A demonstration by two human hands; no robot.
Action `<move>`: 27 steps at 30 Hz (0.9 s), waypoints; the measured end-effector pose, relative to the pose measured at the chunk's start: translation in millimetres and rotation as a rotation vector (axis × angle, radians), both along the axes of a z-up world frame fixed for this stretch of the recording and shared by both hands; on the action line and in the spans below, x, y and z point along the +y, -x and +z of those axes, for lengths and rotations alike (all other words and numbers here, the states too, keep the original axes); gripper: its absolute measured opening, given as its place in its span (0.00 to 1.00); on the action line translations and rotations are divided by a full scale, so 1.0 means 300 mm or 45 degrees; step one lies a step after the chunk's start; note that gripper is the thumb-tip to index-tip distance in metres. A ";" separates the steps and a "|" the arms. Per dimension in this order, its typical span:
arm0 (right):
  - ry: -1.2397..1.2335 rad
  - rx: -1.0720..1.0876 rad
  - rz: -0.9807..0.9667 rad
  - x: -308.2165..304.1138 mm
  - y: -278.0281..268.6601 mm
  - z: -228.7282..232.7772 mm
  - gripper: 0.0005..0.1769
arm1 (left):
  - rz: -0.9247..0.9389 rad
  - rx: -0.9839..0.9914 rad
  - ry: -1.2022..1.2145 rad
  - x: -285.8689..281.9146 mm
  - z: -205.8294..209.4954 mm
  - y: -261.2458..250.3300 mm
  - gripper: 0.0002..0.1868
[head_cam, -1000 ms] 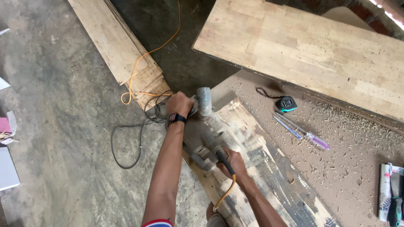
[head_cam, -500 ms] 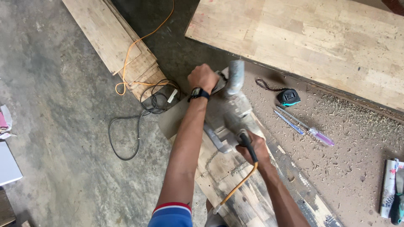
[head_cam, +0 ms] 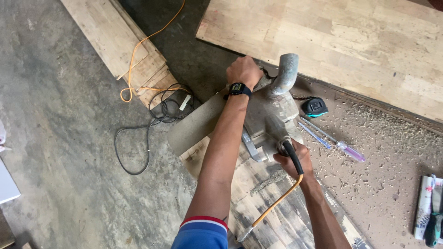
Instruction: The person sands the surface of a wooden board using a power sander, moving the tool back and forth along the length of the board.
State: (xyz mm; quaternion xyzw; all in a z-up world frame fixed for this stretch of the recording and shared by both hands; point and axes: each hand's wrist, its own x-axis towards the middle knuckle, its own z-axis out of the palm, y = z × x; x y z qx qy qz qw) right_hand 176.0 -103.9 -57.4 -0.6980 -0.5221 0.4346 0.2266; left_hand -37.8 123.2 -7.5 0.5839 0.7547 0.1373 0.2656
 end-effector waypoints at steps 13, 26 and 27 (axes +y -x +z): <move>-0.044 0.083 0.189 -0.067 0.083 0.058 0.09 | 0.029 0.064 0.033 -0.082 -0.012 0.115 0.14; 0.153 0.081 0.217 -0.181 0.244 -0.136 0.15 | 0.164 0.155 0.008 -0.250 -0.019 0.323 0.13; 0.151 0.090 0.229 -0.198 0.259 -0.181 0.15 | 0.184 0.158 -0.019 -0.265 -0.020 0.338 0.11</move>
